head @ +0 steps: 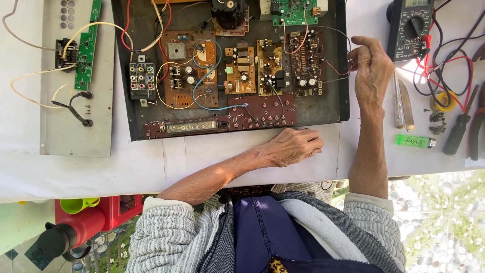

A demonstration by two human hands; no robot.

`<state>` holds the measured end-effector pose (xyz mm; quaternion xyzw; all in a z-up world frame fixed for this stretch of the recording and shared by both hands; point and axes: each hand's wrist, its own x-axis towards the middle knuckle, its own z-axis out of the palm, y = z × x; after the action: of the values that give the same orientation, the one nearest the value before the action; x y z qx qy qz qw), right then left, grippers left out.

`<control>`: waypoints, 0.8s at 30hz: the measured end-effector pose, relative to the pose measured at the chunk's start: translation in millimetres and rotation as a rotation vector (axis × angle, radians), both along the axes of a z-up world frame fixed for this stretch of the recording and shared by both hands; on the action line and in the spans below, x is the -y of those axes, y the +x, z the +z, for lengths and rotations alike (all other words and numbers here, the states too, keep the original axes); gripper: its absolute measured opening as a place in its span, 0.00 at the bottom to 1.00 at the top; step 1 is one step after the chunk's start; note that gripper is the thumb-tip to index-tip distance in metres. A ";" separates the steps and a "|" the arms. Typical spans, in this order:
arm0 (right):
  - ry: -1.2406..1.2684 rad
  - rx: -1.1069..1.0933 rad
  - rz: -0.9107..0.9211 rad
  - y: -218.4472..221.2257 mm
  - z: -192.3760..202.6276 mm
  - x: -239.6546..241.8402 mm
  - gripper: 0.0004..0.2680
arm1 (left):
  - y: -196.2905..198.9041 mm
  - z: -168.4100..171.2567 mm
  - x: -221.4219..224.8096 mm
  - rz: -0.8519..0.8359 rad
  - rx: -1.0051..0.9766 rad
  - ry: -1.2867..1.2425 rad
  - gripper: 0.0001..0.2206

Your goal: A person is inspecting and repairing the internal wiring and components of an electronic device, including stripping wires and using a screwdriver on a circuit board.

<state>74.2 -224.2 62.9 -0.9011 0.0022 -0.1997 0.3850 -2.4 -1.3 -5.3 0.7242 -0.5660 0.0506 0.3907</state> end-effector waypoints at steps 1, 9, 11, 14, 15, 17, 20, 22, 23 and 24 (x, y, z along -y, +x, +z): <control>-0.013 -0.011 -0.002 0.8 -4.2 2.3 0.10 | -0.4 0.1 0.1 0.003 0.002 -0.002 0.07; -0.103 -0.024 0.011 3.4 -15.8 13.0 0.11 | 0.5 1.0 -0.5 0.008 0.012 -0.009 0.08; -0.130 -0.042 0.019 3.7 -15.7 10.8 0.12 | 0.6 2.1 -1.9 0.007 0.027 0.019 0.07; -0.142 -0.041 0.037 3.3 -15.5 11.3 0.11 | 0.0 0.6 -1.0 0.031 0.076 0.024 0.07; -0.140 -0.039 0.044 2.6 -15.4 12.0 0.11 | -0.3 0.1 -0.2 0.038 0.077 0.026 0.07; -0.153 -0.049 0.028 3.0 -16.2 11.2 0.13 | -1.1 -1.6 -0.6 0.035 0.081 0.014 0.07; -0.198 -0.053 0.030 5.8 -22.0 15.7 0.14 | -0.6 1.0 -2.4 0.020 0.085 0.041 0.07; -0.235 -0.033 0.050 8.0 -33.8 23.0 0.14 | -2.4 -0.7 -1.3 0.049 0.085 0.018 0.08; -0.277 -0.013 0.043 9.7 -39.4 26.9 0.14 | -2.8 -1.2 -0.6 0.053 0.088 -0.013 0.09; -0.273 -0.008 0.064 13.1 -46.9 31.3 0.14 | -3.5 -3.9 0.4 0.074 0.090 -0.008 0.09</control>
<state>87.3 -255.4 16.1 -0.9455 -0.0521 -0.1823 0.2647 -5.9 -1.7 -9.1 0.7401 -0.5555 0.0999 0.3656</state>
